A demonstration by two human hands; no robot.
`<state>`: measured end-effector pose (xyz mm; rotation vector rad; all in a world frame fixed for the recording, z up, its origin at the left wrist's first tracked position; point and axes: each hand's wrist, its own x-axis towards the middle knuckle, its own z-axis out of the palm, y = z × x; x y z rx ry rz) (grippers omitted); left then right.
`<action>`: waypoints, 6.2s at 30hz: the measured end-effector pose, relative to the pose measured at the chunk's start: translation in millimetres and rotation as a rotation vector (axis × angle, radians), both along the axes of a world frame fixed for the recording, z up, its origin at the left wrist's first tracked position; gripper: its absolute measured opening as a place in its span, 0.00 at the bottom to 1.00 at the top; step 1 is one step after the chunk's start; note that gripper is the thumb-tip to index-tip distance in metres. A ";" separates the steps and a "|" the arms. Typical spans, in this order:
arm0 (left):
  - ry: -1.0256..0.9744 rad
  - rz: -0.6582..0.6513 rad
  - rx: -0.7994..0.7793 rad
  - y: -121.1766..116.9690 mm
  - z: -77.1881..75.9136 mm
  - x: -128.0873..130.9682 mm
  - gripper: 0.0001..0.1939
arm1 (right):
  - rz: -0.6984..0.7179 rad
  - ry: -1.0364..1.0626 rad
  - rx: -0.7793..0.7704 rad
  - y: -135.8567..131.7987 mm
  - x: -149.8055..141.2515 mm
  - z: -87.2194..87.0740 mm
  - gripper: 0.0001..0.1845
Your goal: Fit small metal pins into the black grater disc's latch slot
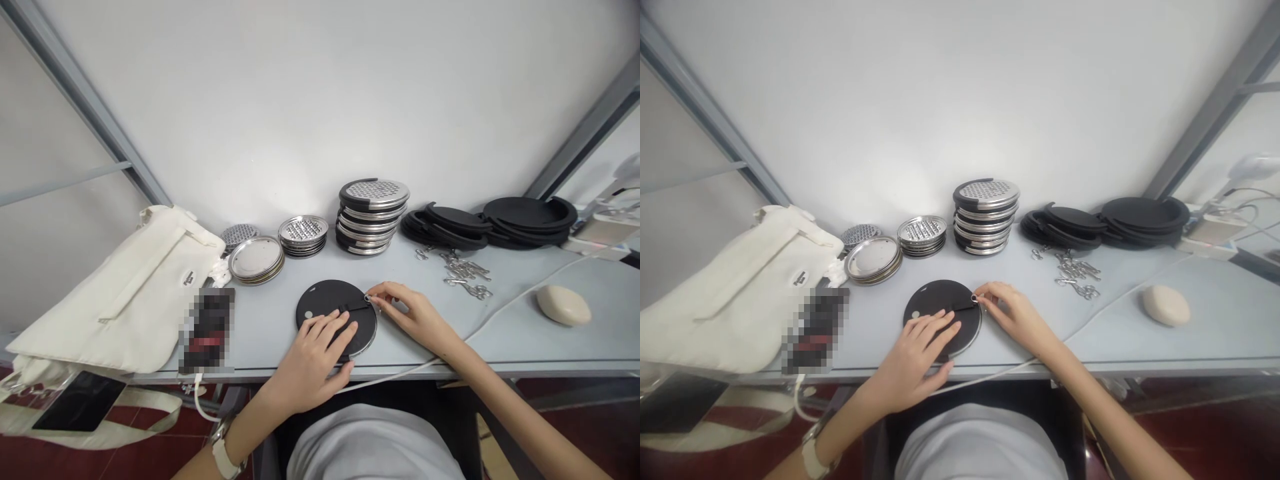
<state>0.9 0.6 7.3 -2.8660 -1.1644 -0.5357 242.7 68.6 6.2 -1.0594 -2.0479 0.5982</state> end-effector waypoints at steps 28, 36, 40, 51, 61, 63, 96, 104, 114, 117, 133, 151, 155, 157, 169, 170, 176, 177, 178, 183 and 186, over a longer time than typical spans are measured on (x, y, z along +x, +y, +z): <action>-0.003 -0.005 0.000 -0.7 0.3 0.0 0.27 | 0.045 -0.071 -0.010 -3.2 -3.7 1.8 0.17; -0.011 -0.002 0.007 -0.7 1.8 0.3 0.26 | 0.063 -0.087 -0.015 -3.4 -3.1 3.9 0.15; -0.003 -0.007 0.007 -0.4 1.4 0.6 0.26 | 0.071 -0.083 -0.024 -3.0 -2.9 3.8 0.14; -0.014 -0.001 0.018 -0.7 1.7 0.5 0.26 | 0.069 -0.082 -0.063 -2.2 -1.6 3.5 0.14; -0.007 -0.006 0.005 -0.7 1.9 0.4 0.26 | 0.056 -0.070 -0.067 -2.7 -2.4 3.6 0.14; -0.013 -0.008 0.008 -0.4 2.0 0.6 0.26 | 0.054 -0.066 -0.068 -2.9 -3.0 4.6 0.15; -0.006 -0.004 -0.001 -0.5 1.1 0.7 0.26 | 0.077 -0.059 -0.166 -1.8 -2.2 3.4 0.15; 0.008 -0.007 -0.015 -0.4 0.6 -0.1 0.26 | 0.075 -0.051 -0.177 -3.2 -2.4 4.4 0.15; -0.005 -0.012 0.005 0.0 1.0 -0.3 0.26 | 0.073 -0.049 -0.167 -1.7 -2.0 0.7 0.15; -0.001 -0.010 0.002 -0.1 0.8 -0.7 0.26 | 0.068 -0.047 -0.165 -1.5 -1.8 0.8 0.15; -0.004 -0.005 -0.008 -0.8 -0.6 -0.7 0.26 | 0.069 -0.070 -0.099 -2.5 -0.1 4.8 0.15; -0.011 -0.005 0.005 -0.5 -0.2 0.3 0.26 | 0.055 -0.060 -0.124 -2.5 -0.1 4.4 0.15; 0.002 -0.002 -0.007 -0.3 -0.4 0.0 0.27 | 0.058 -0.053 -0.132 -3.0 -0.2 4.9 0.15; 0.008 -0.002 -0.007 -0.2 0.0 -0.1 0.27 | 0.059 -0.049 -0.134 -2.7 -0.3 4.9 0.15; -0.005 -0.003 0.009 -0.8 0.7 0.6 0.27 | 0.062 -0.047 -0.134 -2.2 0.2 4.2 0.15; -0.006 -0.004 0.012 -0.7 0.6 0.5 0.27 | 0.061 -0.046 -0.131 -2.4 0.2 4.6 0.15; -0.006 -0.006 0.000 -0.4 0.8 0.2 0.26 | 0.038 -0.067 -0.116 -1.5 0.8 3.4 0.16; -0.006 -0.006 -0.004 -0.5 0.9 0.2 0.26 | 0.033 -0.067 -0.114 -1.2 0.8 2.8 0.16; -0.004 -0.007 -0.007 -0.5 1.0 0.2 0.26 | 0.029 -0.064 -0.113 -1.0 0.7 2.4 0.16; -0.003 -0.005 -0.001 -0.6 0.7 0.1 0.27 | 0.044 -0.042 -0.094 -1.0 0.2 3.5 0.16; -0.012 -0.006 0.011 -0.4 0.4 0.1 0.27 | 0.053 -0.043 -0.084 -1.5 0.4 4.4 0.17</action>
